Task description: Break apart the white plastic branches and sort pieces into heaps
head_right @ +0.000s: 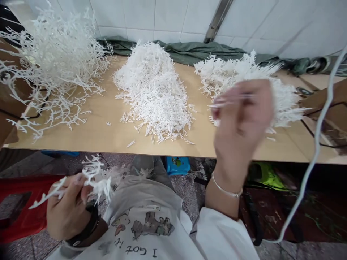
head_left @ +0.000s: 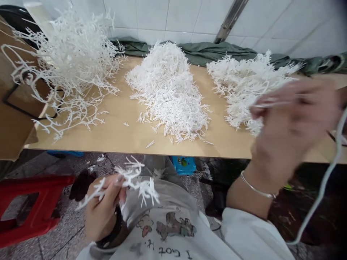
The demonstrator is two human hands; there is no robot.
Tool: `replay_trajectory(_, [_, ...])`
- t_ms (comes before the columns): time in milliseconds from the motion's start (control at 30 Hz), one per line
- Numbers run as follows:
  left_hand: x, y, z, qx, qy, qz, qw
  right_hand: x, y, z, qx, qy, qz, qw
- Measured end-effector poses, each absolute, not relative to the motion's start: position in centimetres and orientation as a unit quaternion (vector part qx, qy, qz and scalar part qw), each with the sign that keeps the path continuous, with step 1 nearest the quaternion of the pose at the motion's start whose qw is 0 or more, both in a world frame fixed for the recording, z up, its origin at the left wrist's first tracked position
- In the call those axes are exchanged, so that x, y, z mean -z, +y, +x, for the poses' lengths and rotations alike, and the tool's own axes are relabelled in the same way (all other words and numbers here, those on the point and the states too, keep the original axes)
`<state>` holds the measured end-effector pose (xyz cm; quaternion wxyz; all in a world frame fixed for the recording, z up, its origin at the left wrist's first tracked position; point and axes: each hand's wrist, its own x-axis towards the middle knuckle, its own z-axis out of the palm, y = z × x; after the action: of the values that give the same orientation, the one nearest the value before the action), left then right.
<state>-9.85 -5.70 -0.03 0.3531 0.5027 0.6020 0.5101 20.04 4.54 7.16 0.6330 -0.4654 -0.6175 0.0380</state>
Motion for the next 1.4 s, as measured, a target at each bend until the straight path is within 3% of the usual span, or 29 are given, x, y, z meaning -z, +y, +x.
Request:
replay_trajectory(67, [0.1, -4.8, -9.2, -0.502, 0.594, 0.490, 0.394, -5.8, 7.1, 20.5, 0.019, -0.639, -0.515, 0.572])
replay_trajectory(167, [0.4, -3.9, -8.5, -0.510, 0.589, 0.468, 0.417, -3.2, 10.2, 20.3, 0.047, -0.706, -0.585, 0.396])
replay_trajectory(233, [0.6, -3.5, -8.2, -0.526, 0.587, 0.447, 0.422, -1.8, 10.8, 19.1, 0.060, -0.728, -0.572, 0.373])
replay_trajectory(367, [0.6, -3.0, -8.2, -0.574, 0.590, 0.401, 0.401, -0.4, 8.9, 14.6, 0.095, -0.788, -0.472, 0.384])
replay_trajectory(500, [0.5, -2.8, -8.5, -0.589, 0.607, 0.377, 0.377, 0.7, 7.6, 10.4, 0.102, -0.937, -0.270, 0.196])
replay_trajectory(600, [0.6, -2.9, -8.7, -0.572, 0.626, 0.380, 0.369, 1.3, 9.3, 9.6, 0.116, -0.945, -0.272, 0.140])
replay_trajectory(767, [1.1, -2.9, -8.9, -0.561, 0.625, 0.400, 0.367, 0.1, 11.7, 11.1, 0.034, -0.906, -0.361, 0.218])
replay_trajectory(900, [1.7, -2.5, -9.7, -0.577, 0.615, 0.381, 0.380, -1.5, 10.3, 14.1, -0.116, -0.806, -0.419, 0.402])
replay_trajectory(967, [2.0, -2.2, -10.3, -0.574, 0.605, 0.375, 0.405, -1.3, 10.2, 16.7, -0.119, -0.733, -0.485, 0.462])
replay_trajectory(1100, [2.7, -1.8, -11.4, -0.567, 0.588, 0.351, 0.458, 0.9, 12.7, 22.6, -0.091, -0.674, -0.596, 0.427])
replay_trajectory(1400, [4.0, -1.8, -11.6, -0.552, 0.587, 0.359, 0.471, 4.0, 17.0, 25.8, -0.243, -0.650, -0.608, 0.386])
